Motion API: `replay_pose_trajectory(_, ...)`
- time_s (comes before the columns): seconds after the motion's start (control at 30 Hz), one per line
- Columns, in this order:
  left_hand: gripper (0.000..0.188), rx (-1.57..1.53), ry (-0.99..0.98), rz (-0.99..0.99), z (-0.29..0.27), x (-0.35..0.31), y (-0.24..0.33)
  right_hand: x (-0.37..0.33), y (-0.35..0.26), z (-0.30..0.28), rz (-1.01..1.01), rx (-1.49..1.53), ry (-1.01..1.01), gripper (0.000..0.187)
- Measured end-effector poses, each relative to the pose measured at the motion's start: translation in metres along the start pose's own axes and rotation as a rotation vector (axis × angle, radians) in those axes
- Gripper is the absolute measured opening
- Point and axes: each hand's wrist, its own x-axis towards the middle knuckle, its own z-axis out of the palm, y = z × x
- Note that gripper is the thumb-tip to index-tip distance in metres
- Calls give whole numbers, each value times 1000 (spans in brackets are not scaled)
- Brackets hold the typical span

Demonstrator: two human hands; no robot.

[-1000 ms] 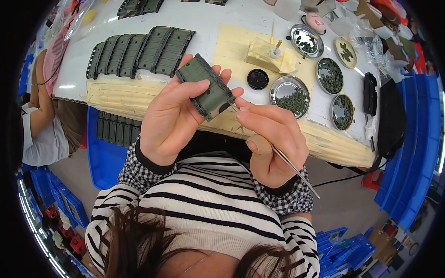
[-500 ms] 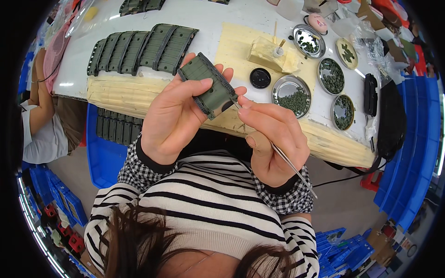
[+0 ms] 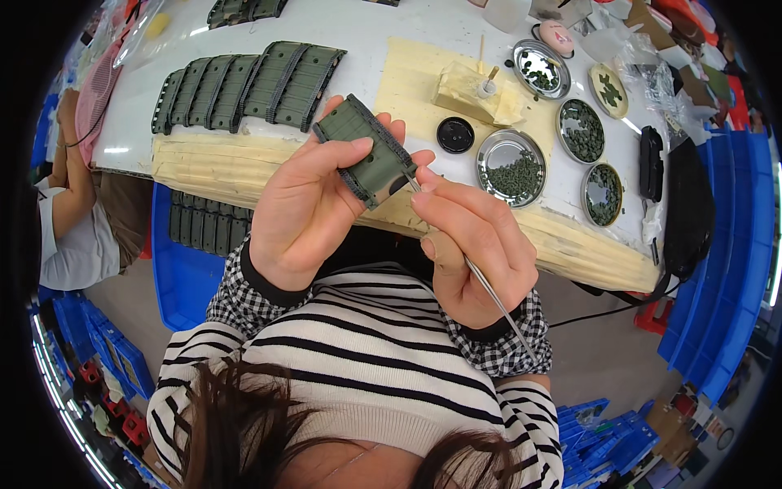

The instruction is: Assembling plastic toy tank models using tools and adhesive.

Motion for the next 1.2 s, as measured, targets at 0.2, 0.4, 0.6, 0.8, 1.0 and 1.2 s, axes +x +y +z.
replay_pose_trajectory(0.2, 38, -20, 23, 3, 3, -2, -1, -1, 3, 3, -2, 52, 25, 16)
replay_pose_trajectory(0.4, 36, -48, 0, -8, 1, -3, -3, -5, 3, 4, -11, 74, 55, 16)
replay_pose_trajectory(0.6, 33, -89, -51, -7, 1, -3, -4, -6, 3, 1, -60, 40, 14, 21)
replay_pose_trajectory(0.8, 34, -127, -74, -48, 0, -3, -2, -6, 2, 0, -81, 69, 5, 24)
replay_pose_trajectory(1.0, 34, -133, -63, -79, 1, -3, -1, -7, 1, -2, -75, 88, -5, 25)
replay_pose_trajectory(1.2, 32, -155, -65, -99, -2, -3, -3, -8, 2, -2, -88, 98, 5, 24)
